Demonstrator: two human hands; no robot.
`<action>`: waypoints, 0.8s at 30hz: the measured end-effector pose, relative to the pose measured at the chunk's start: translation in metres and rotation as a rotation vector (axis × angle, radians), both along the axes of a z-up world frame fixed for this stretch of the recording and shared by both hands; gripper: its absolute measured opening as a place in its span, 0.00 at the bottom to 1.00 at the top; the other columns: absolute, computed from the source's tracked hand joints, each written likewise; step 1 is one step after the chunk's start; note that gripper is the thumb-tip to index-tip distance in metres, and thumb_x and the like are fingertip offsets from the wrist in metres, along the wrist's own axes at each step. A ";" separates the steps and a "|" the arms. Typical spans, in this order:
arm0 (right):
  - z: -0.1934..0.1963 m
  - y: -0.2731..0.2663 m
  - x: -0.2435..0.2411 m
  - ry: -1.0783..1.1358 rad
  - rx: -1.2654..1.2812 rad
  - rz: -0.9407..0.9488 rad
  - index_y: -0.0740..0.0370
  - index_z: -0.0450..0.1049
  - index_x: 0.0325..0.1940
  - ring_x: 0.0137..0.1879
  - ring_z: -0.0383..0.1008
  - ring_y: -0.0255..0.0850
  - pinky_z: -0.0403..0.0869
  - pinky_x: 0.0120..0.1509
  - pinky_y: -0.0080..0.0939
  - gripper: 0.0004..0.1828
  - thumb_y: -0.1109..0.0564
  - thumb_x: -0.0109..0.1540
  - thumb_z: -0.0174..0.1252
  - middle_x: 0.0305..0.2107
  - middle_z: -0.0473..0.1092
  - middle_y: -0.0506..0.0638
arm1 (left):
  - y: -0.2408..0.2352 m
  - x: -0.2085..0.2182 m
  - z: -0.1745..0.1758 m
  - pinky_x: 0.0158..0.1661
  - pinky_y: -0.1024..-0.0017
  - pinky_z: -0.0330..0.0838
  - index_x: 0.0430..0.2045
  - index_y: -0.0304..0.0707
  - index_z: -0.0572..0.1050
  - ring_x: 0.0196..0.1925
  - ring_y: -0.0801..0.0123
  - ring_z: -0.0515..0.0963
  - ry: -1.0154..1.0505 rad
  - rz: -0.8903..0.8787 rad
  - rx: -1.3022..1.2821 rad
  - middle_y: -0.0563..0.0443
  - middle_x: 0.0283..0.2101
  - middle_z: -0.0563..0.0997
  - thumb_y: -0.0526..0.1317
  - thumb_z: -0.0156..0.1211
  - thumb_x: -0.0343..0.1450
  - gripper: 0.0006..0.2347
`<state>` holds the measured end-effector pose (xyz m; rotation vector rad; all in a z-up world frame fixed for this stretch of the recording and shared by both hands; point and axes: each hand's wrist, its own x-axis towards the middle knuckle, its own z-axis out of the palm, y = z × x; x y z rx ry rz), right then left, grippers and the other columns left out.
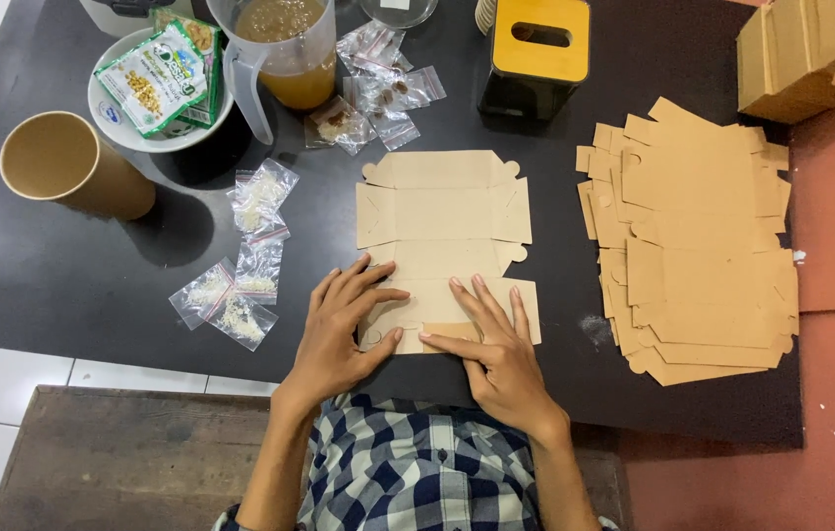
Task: The person folds flat cardboard pieces into box shapes by hand on a table. They repeatedly fold the flaps and tabs of the cardboard cutouts, pressing them flat to create creases, and then stack the folded pieces.
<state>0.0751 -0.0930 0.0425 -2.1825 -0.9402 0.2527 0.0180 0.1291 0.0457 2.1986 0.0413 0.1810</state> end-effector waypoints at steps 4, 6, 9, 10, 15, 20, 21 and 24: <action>-0.002 0.000 0.000 -0.003 -0.005 0.001 0.42 0.84 0.48 0.79 0.43 0.56 0.30 0.76 0.68 0.24 0.66 0.61 0.49 0.71 0.57 0.53 | 0.002 -0.001 0.001 0.68 0.45 0.40 0.46 0.50 0.81 0.73 0.47 0.60 0.007 -0.027 -0.019 0.48 0.63 0.74 0.40 0.69 0.63 0.16; -0.002 -0.001 0.001 0.000 0.007 -0.001 0.42 0.84 0.48 0.79 0.43 0.56 0.30 0.76 0.67 0.24 0.66 0.62 0.49 0.71 0.58 0.53 | 0.003 -0.001 0.000 0.68 0.46 0.40 0.46 0.51 0.80 0.73 0.48 0.60 -0.001 -0.035 -0.025 0.48 0.64 0.74 0.40 0.69 0.63 0.16; 0.000 0.000 0.000 0.007 0.016 -0.005 0.42 0.84 0.48 0.79 0.43 0.57 0.30 0.76 0.67 0.24 0.66 0.62 0.49 0.71 0.58 0.53 | 0.005 -0.001 -0.003 0.68 0.46 0.39 0.47 0.51 0.80 0.73 0.46 0.59 -0.008 -0.055 -0.036 0.48 0.65 0.73 0.40 0.69 0.63 0.18; 0.000 0.000 0.001 0.008 0.016 -0.005 0.42 0.84 0.48 0.79 0.43 0.57 0.30 0.76 0.67 0.24 0.66 0.62 0.49 0.71 0.58 0.53 | 0.005 -0.001 -0.003 0.68 0.46 0.39 0.47 0.51 0.80 0.73 0.46 0.59 -0.007 -0.055 -0.036 0.48 0.65 0.73 0.40 0.69 0.63 0.18; -0.002 0.000 0.000 0.007 0.018 -0.006 0.43 0.84 0.48 0.79 0.43 0.57 0.30 0.76 0.67 0.24 0.66 0.62 0.48 0.70 0.58 0.53 | 0.004 -0.001 -0.002 0.68 0.46 0.38 0.48 0.50 0.80 0.73 0.46 0.59 -0.006 -0.044 -0.052 0.46 0.65 0.73 0.40 0.68 0.64 0.17; 0.000 0.000 0.001 0.003 0.016 0.000 0.42 0.84 0.49 0.79 0.43 0.57 0.30 0.76 0.67 0.24 0.66 0.62 0.48 0.71 0.58 0.53 | -0.001 0.001 0.000 0.68 0.45 0.42 0.46 0.50 0.81 0.72 0.47 0.63 0.005 0.020 -0.039 0.48 0.62 0.76 0.39 0.68 0.64 0.15; 0.000 0.000 0.000 -0.001 0.020 -0.001 0.42 0.84 0.49 0.79 0.43 0.57 0.30 0.76 0.66 0.24 0.66 0.62 0.48 0.71 0.58 0.53 | -0.002 0.001 0.000 0.67 0.46 0.43 0.45 0.49 0.80 0.71 0.48 0.64 0.002 0.041 -0.036 0.49 0.61 0.77 0.38 0.68 0.65 0.14; -0.001 0.000 0.001 0.002 0.018 -0.004 0.42 0.84 0.48 0.79 0.44 0.57 0.30 0.76 0.67 0.24 0.66 0.62 0.48 0.70 0.58 0.53 | -0.005 0.003 -0.001 0.67 0.47 0.46 0.45 0.48 0.80 0.70 0.50 0.66 0.009 0.079 -0.004 0.50 0.59 0.78 0.39 0.68 0.66 0.13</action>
